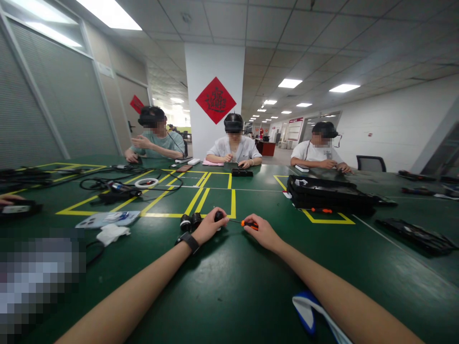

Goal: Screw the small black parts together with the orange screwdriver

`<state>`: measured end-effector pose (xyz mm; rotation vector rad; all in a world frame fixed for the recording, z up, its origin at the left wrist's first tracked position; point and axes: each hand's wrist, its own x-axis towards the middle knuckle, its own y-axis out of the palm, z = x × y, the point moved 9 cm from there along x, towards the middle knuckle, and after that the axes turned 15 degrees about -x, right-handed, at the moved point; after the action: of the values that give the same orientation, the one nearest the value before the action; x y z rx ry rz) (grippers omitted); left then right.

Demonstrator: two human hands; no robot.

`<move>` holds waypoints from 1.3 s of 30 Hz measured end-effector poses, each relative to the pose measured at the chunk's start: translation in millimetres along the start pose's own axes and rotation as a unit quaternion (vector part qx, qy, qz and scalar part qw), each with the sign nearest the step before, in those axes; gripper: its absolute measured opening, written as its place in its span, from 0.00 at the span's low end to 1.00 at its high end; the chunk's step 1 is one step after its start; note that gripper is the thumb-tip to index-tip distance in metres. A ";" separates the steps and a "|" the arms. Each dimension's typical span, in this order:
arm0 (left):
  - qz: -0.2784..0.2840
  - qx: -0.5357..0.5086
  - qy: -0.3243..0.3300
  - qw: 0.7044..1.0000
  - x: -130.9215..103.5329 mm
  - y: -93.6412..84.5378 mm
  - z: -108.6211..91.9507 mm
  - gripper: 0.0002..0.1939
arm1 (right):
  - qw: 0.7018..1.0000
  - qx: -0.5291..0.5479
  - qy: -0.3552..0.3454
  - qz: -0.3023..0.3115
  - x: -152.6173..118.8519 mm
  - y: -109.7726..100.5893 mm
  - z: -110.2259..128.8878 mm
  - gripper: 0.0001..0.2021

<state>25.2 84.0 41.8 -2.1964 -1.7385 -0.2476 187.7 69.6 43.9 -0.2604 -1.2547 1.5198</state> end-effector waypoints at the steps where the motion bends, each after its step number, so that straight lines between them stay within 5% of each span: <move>1: 0.003 0.000 0.001 1.000 -0.1 0.4 -0.2 0.14 | 1.000 -0.005 -0.002 -0.005 0.8 0.0 -0.3 0.09; 39: 0.002 -0.001 0.001 1.000 1.6 -1.3 1.6 0.14 | 0.999 -0.030 -0.009 -0.023 1.8 -4.7 -1.9 0.08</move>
<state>24.3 86.3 41.0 -2.2006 -1.7333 -0.2516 191.1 71.3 47.6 -0.2557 -1.3149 1.4497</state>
